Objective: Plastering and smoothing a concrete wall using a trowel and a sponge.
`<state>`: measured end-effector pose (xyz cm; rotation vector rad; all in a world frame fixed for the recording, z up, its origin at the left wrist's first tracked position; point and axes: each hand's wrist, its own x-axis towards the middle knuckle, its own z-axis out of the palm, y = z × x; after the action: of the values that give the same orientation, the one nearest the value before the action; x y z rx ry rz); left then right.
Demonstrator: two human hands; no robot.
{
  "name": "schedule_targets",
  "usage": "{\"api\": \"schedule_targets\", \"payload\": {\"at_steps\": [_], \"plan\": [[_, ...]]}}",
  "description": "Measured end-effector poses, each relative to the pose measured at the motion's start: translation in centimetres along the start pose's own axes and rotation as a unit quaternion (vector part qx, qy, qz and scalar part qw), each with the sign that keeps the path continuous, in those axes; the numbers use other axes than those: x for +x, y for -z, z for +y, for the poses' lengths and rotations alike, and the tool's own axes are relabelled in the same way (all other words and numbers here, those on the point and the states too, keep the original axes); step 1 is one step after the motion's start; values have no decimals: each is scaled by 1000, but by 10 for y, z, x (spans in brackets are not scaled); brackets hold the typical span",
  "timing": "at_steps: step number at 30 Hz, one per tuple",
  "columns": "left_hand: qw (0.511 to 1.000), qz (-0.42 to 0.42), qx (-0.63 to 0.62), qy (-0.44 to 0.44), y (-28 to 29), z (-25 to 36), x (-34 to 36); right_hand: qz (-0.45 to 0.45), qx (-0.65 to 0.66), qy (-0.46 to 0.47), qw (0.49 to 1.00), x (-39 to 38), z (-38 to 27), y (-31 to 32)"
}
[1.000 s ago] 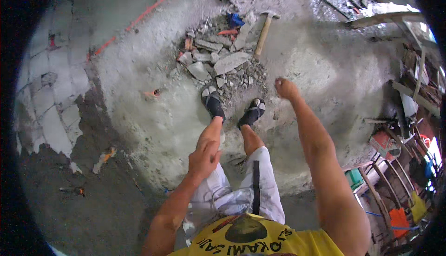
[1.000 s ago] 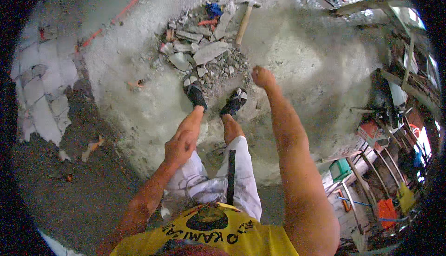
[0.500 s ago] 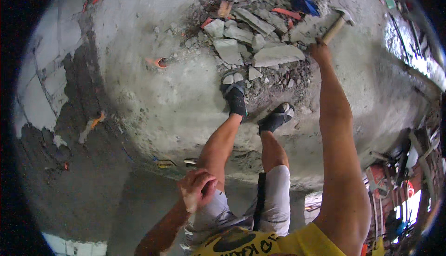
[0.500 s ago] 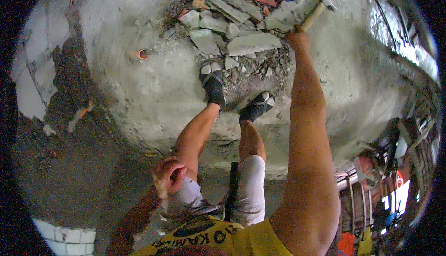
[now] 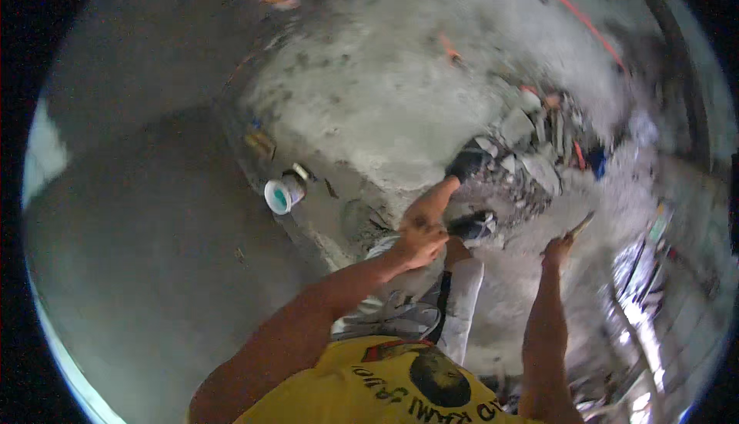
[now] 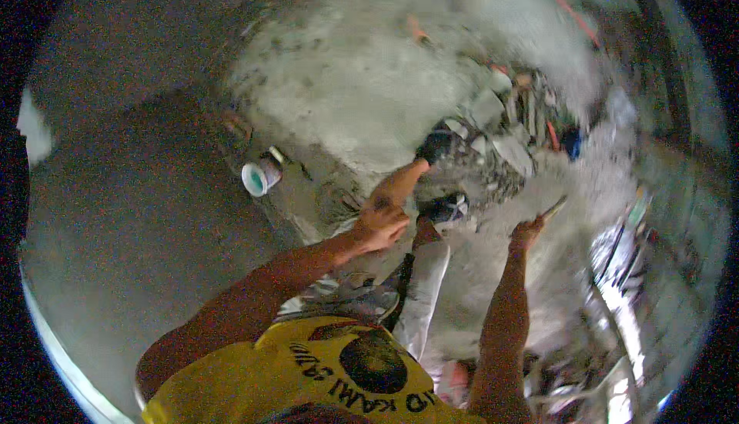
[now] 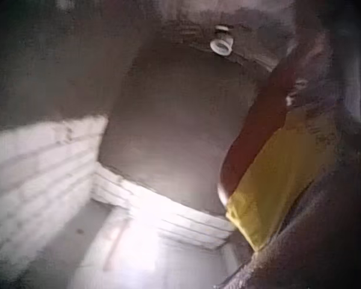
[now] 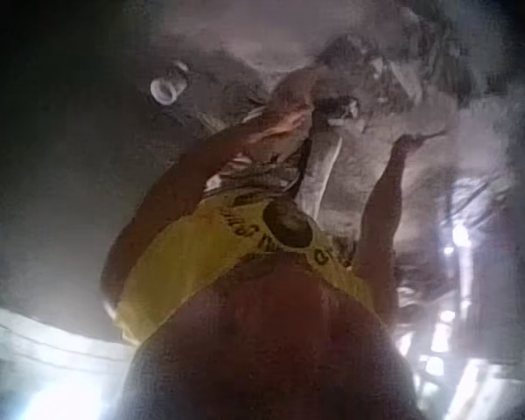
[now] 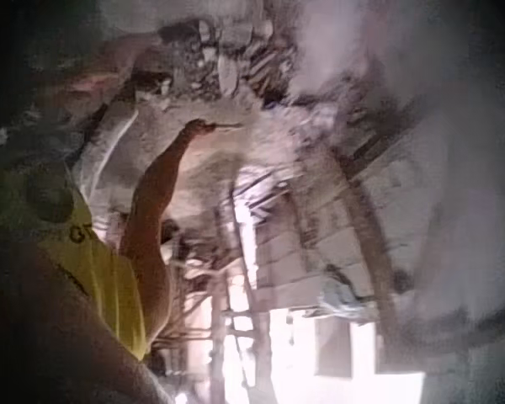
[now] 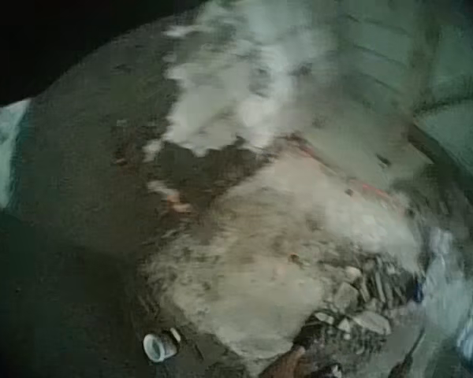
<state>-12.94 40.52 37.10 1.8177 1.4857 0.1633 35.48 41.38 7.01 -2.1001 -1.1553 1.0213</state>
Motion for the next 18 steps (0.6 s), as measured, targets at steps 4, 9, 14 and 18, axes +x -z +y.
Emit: {"api": "schedule_targets", "payload": {"at_steps": [4,9,14,18], "plan": [[991,20,-56,122,7,10,-71,-308,197,-115,924,-68,-125,-26],[903,202,-233,300,31,-43,-202,-551,20,-145,822,-199,-411,-50],[768,282,-310,485,81,-109,-297,-571,56,91,814,-275,-522,-9],[744,306,-281,523,-14,-203,-481,-602,-8,71,795,-317,-534,-79]]}}
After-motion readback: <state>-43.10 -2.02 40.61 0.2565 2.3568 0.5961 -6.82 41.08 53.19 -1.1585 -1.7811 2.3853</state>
